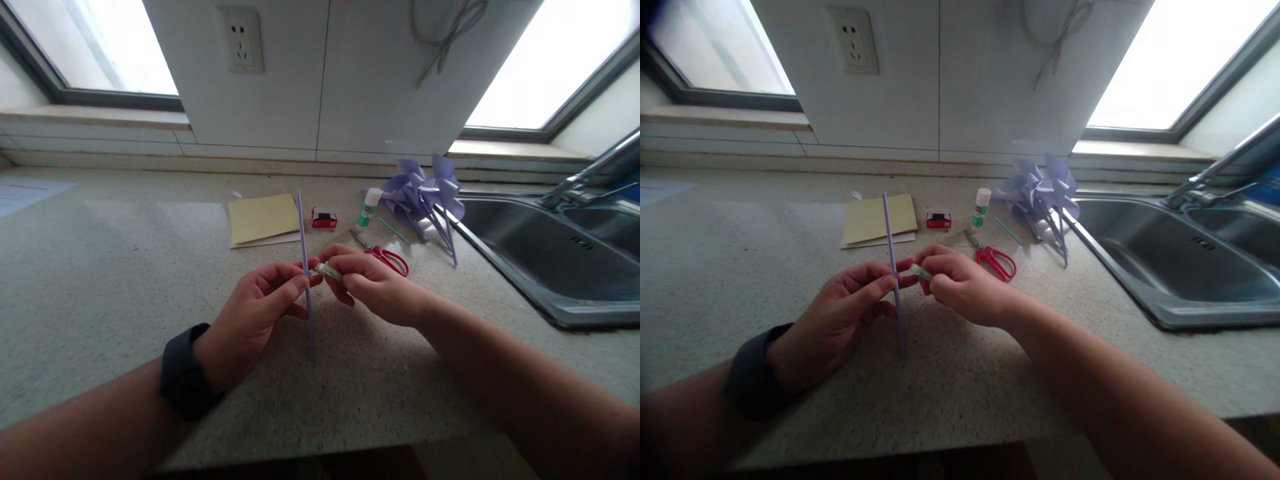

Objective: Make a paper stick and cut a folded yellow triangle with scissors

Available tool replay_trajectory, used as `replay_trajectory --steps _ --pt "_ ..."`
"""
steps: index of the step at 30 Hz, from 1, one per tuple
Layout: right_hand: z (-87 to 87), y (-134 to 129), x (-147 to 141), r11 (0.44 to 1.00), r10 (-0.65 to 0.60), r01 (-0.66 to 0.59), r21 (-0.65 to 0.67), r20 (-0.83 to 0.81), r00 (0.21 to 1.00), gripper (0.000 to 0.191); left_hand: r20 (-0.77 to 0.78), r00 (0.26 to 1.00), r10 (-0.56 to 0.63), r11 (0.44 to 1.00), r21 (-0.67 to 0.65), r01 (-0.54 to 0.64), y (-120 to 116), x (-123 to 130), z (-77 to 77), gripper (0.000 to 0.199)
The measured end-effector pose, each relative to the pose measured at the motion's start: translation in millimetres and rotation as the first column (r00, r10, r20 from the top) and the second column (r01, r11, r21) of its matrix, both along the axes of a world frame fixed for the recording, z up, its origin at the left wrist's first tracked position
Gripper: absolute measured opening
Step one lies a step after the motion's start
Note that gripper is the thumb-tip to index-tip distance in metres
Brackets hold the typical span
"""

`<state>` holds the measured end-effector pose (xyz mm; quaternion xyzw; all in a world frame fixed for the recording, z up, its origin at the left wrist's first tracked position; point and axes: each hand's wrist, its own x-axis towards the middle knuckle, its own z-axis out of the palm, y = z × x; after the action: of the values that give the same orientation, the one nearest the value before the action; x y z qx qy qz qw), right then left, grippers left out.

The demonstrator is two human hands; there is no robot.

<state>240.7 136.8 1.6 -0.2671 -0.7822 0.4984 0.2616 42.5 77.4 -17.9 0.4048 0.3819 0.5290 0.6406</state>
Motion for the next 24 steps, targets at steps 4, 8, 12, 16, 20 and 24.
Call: replay_trajectory --steps 4,8,12,16,20,24 --pt "0.5 -0.1 0.5 0.999 -0.009 0.01 0.032 -0.014 1.0 0.02 0.004 1.0 -0.007 1.0 -0.007 0.007 -0.1 -0.4 -0.6 0.01" --pt "-0.3 -0.8 2.1 1.0 -0.003 0.003 -0.008 -0.01 1.0 0.019 -0.002 1.0 -0.006 1.0 0.008 0.007 0.4 -0.1 -1.5 0.01" --pt "-2.3 -0.5 2.4 0.998 -0.023 0.021 -0.058 -0.021 1.0 0.019 -0.015 1.0 -0.011 1.0 0.006 0.011 0.4 -0.4 -2.5 0.011" --pt "-2.7 0.0 1.5 0.997 -0.032 0.031 -0.07 -0.017 0.999 0.021 -0.037 0.999 -0.004 1.0 -0.003 0.004 -0.9 -1.4 -2.8 0.012" --pt "-0.6 -0.6 1.4 0.997 -0.021 0.016 -0.078 -0.06 0.998 0.022 -0.046 0.999 -0.004 1.0 0.018 0.005 -1.5 -2.0 -2.3 0.011" --pt "2.5 -1.2 1.6 0.998 0.031 -0.036 -0.051 -0.086 0.996 0.022 -0.003 1.0 -0.008 1.0 0.025 0.008 -0.5 -1.9 -2.4 0.01"
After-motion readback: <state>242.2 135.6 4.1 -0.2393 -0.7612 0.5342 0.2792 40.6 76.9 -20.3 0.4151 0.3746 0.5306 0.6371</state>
